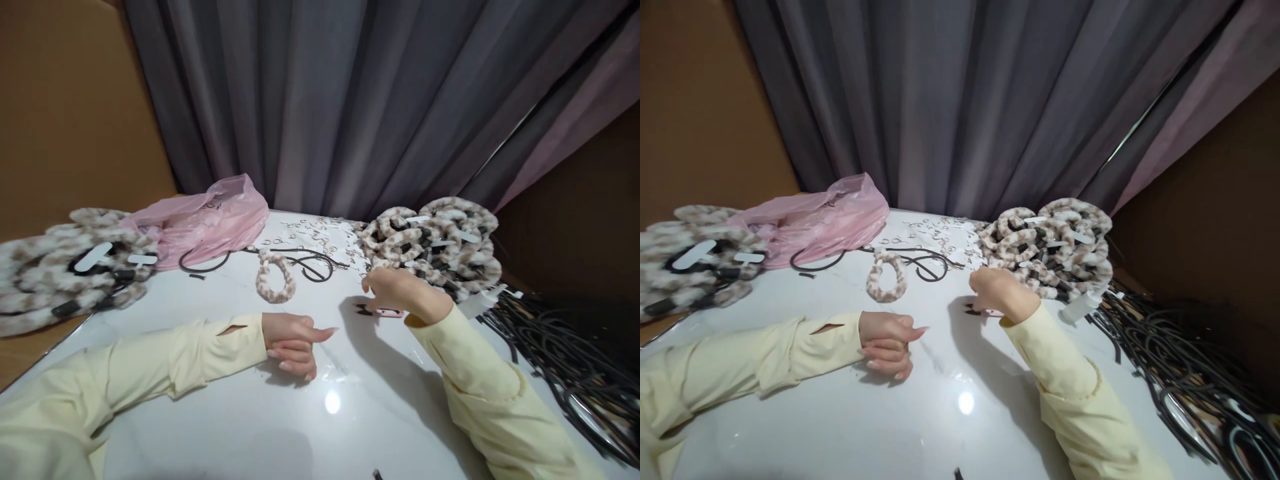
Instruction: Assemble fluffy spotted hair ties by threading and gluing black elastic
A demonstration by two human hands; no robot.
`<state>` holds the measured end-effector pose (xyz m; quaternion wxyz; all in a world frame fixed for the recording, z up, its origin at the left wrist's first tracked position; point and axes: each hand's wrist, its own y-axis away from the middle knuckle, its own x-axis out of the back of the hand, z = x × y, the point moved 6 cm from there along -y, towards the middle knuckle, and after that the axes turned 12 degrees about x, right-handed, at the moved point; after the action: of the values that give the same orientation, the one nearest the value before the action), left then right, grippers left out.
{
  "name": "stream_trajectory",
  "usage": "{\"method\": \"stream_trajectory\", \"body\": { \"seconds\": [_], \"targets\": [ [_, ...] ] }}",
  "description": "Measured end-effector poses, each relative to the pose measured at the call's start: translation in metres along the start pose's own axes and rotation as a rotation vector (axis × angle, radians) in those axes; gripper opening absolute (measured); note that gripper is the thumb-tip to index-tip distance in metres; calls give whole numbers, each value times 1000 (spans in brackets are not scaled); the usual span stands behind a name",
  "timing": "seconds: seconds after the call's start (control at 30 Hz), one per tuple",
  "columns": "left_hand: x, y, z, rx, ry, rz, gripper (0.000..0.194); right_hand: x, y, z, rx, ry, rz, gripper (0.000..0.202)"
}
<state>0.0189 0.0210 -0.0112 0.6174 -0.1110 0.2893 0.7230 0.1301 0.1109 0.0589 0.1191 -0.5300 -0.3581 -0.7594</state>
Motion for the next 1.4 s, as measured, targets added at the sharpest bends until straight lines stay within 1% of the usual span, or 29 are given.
{"method": "stream_trajectory", "body": {
  "seconds": [0.1, 0.17, 0.2, 0.27, 0.37, 0.43, 0.57, 0.63, 0.7, 0.8, 0.87, 0.97, 1.03, 1.07, 1.1, 1.13, 1.17, 1.2, 1.23, 1.27, 1.3, 1.33, 1.37, 1.4],
  "targets": [
    [-2, -2, -3, 78, 26, -64, 74, -11, -3, 7, -41, -24, -111, 19],
    [-4, -3, -4, 94, -2, -117, 70, -16, -5, 8, -62, -23, -137, 17],
    [-3, -3, -5, 89, -23, -124, 67, -18, -7, 8, -68, -22, -141, 18],
    [1, -6, -8, 89, -53, -83, 59, -21, -10, 10, -75, -25, -143, 20],
    [9, -9, -15, 107, -28, 7, 47, -24, -14, 17, -102, -36, -125, 20],
    [9, -10, -17, 122, -18, 6, 44, -25, -14, 24, -130, -39, -107, 22],
    [4, -8, -15, 143, -59, -38, 36, -24, -13, 32, -157, -43, -68, 24],
    [2, -8, -13, 141, -80, -51, 32, -20, -12, 30, -148, -39, -22, 21],
    [2, -8, -12, 133, -96, -53, 28, -13, -11, 25, -118, -33, 55, 21],
    [3, -9, -12, 112, -96, -33, 21, 1, -12, 10, -26, -30, 205, 24],
    [3, -9, -11, 101, -98, -14, 22, 10, -19, -2, 54, -34, 291, 24],
    [-2, -6, -5, 126, -202, 27, 27, 20, -41, -17, 172, -51, 390, 22],
    [-7, 0, 3, 199, -339, 71, 49, 26, -62, -26, 249, -74, 446, 24],
    [-7, 4, 8, 249, -424, 107, 60, 28, -74, -30, 283, -88, 471, 25],
    [-6, 10, 17, 296, -513, 164, 68, 30, -86, -33, 313, -105, 490, 27],
    [-1, 17, 27, 341, -619, 243, 70, 31, -98, -36, 337, -120, 505, 28],
    [5, 27, 40, 390, -747, 329, 67, 31, -109, -39, 353, -137, 519, 27],
    [15, 39, 56, 465, -885, 434, 65, 32, -118, -40, 361, -152, 536, 25],
    [28, 55, 75, 551, -1018, 606, 59, 32, -125, -41, 364, -168, 555, 21],
    [44, 76, 101, 641, -1161, 854, 52, 33, -130, -42, 361, -184, 577, 18],
    [56, 99, 134, 658, -1291, 1120, 47, 34, -132, -41, 356, -201, 600, 16],
    [62, 120, 163, 635, -1342, 1275, 45, 35, -133, -40, 352, -220, 624, 15],
    [66, 140, 192, 596, -1373, 1373, 46, 36, -132, -39, 348, -241, 648, 15],
    [68, 159, 221, 522, -1406, 1463, 51, 38, -129, -37, 345, -264, 671, 15]
  ]
}}
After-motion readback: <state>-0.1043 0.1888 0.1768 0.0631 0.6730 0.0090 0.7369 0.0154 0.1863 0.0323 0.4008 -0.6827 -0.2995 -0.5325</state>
